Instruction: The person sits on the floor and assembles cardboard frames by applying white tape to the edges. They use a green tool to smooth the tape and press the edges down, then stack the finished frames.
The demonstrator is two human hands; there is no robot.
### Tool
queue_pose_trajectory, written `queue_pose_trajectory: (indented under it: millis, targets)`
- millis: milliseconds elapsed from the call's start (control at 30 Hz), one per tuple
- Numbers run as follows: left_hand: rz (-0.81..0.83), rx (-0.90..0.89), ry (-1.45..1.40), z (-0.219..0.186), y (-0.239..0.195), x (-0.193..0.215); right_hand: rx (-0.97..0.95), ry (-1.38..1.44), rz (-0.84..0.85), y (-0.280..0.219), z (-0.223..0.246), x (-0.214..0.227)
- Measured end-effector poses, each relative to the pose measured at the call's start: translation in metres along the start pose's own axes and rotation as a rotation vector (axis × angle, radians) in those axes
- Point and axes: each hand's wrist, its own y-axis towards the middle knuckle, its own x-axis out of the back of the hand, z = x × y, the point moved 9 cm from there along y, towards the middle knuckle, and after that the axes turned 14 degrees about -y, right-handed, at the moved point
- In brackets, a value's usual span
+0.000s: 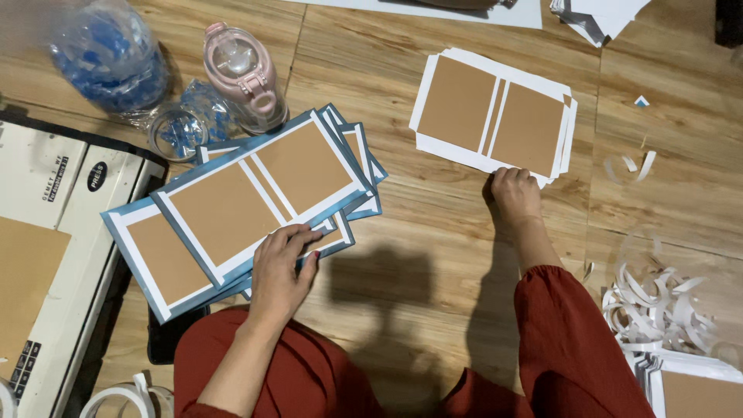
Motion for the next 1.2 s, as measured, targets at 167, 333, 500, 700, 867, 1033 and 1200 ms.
queue_pose_trajectory:
  millis: [167, 333, 500, 700, 867, 1033, 1200]
  targets:
    - [-0.01, 0.033, -0.047, 0.012, 0.013, -0.007, -0.027, 0.09, -0.074, -0.003, -0.007, 0.032]
    - [0.042, -0.019, -0.004, 0.005, 0.01, -0.015, 0.062, 0.333, -0.009, -0.075, -0.017, 0.141]
    - [0.202, -0.087, 0.105, -0.014, -0.009, -0.06, 0.173, 0.308, 0.05, -0.193, -0.005, 0.156]
    - [0.623, -0.265, 0.53, -0.031, -0.047, -0.149, 0.072, 0.626, 0.198, -0.163, -0.02, 0.229]
    - [0.682, -0.123, 0.544, -0.012, -0.053, -0.151, -0.096, 1.21, 0.332, -0.13, 0.046, 0.247]
    - [0.665, -0.087, 0.571, -0.005, -0.065, -0.139, -0.055, 1.195, 0.29, -0.121, 0.076, 0.273]
    - [0.664, -0.078, 0.562, -0.003, -0.062, -0.142, -0.003, 1.058, 0.297, -0.115, 0.094, 0.269]
